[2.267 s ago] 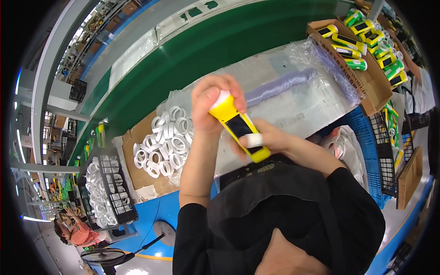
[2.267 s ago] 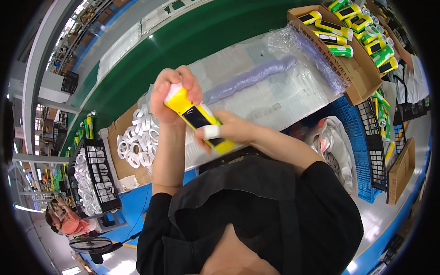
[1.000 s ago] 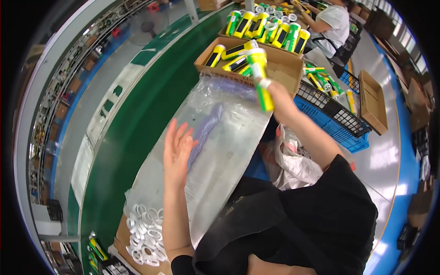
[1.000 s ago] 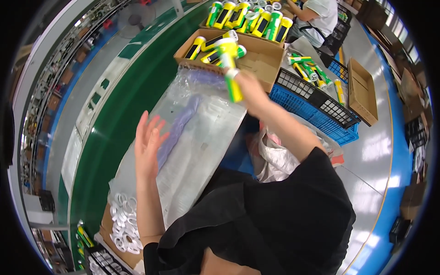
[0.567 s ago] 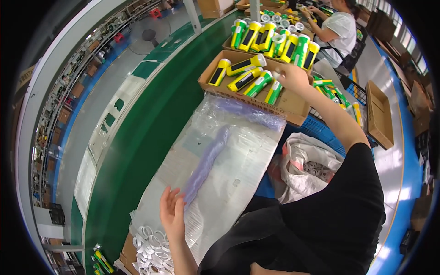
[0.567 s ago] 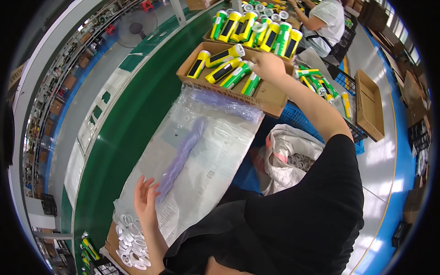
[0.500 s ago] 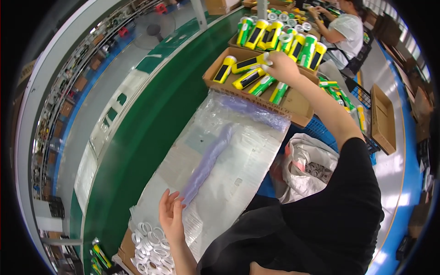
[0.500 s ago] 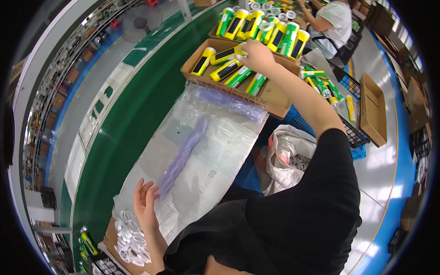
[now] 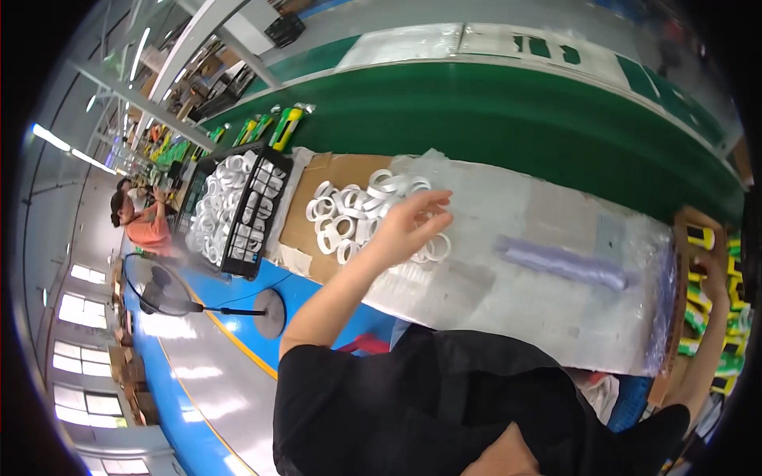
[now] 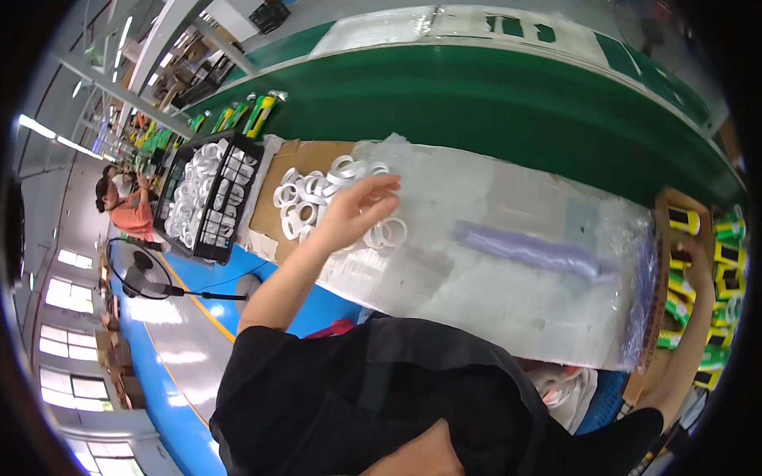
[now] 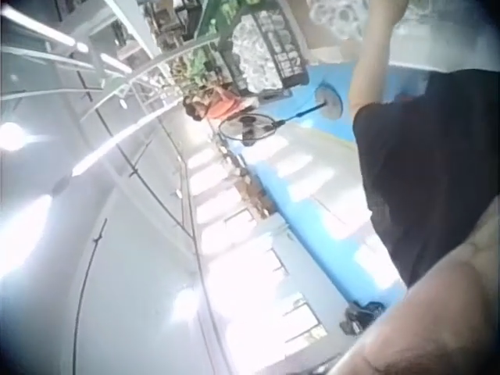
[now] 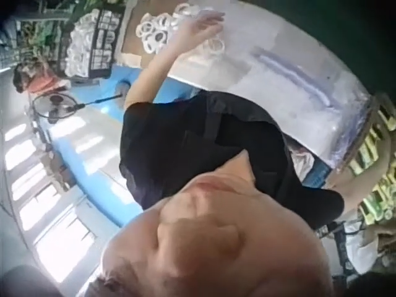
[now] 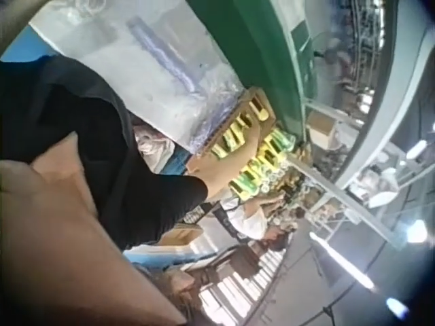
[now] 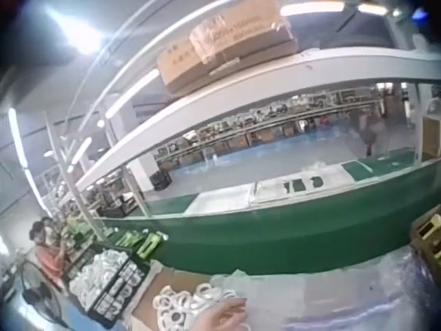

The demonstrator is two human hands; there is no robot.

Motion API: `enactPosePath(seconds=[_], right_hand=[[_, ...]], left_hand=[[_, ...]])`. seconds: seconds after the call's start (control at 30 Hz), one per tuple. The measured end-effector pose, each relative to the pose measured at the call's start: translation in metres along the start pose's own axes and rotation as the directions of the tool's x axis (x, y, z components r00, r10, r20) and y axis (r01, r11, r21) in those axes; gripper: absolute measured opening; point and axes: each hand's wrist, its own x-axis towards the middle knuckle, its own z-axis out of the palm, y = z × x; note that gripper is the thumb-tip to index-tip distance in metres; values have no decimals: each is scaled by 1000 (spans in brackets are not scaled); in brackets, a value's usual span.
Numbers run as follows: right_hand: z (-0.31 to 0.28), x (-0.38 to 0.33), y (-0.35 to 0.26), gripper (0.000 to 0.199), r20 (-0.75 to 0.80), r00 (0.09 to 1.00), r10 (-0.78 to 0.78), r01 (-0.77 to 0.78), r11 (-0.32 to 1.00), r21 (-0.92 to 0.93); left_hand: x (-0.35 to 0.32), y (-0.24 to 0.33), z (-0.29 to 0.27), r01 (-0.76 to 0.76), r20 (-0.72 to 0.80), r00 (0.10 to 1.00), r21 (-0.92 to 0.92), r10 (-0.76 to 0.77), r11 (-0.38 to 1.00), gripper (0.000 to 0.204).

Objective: Assembling plastic flashlights by attaching white rings to the front of the flashlight bodies.

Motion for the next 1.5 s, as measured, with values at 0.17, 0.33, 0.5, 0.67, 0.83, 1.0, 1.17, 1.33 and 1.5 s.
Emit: enactPosePath(seconds=[0.17, 0.33, 0.5, 0.67, 0.83, 1.0, 1.17, 1.33, 1.5], right_hand=[[-17, 16, 124, 60, -167, 890, -425, 266, 779, -567], [16, 23, 56, 50, -425, 809, -407, 239, 887, -395], [105, 46, -99, 42, -426, 777, -463, 241, 844, -478], [172, 67, -255, 39, -163, 759, -630, 453, 692, -563], [211, 75, -322, 33, -8, 716, -698, 637, 658, -401], [263, 82, -365, 22, 50, 708, -704, 694, 708, 130], [336, 94, -419, 24, 57, 665, -744, 684, 638, 353], [319, 66, -448, 47, 114, 932, -343, 104, 556, 825], [261, 9, -366, 29, -349, 927, -136, 372, 232, 899]], left_hand=[[62, -76, -113, -74, -286, 934, 426, 212, 902, 45], [130, -210, -259, 418, -578, 805, 712, 132, 564, 69], [168, -282, -362, 848, -853, 522, 518, -11, 118, 68], [187, -307, -396, 959, -967, 195, 154, -164, 237, 104], [196, -293, -397, 964, -898, 258, 218, -356, 149, 104], [192, -284, -386, 859, -708, 502, 339, -497, 385, 94], [202, -222, -269, 519, -570, 790, 427, -225, 741, 96], [163, -36, -90, -79, -138, 981, 362, 137, 929, 91], [143, 8, 12, -229, 42, 972, -63, 232, 971, 81]])
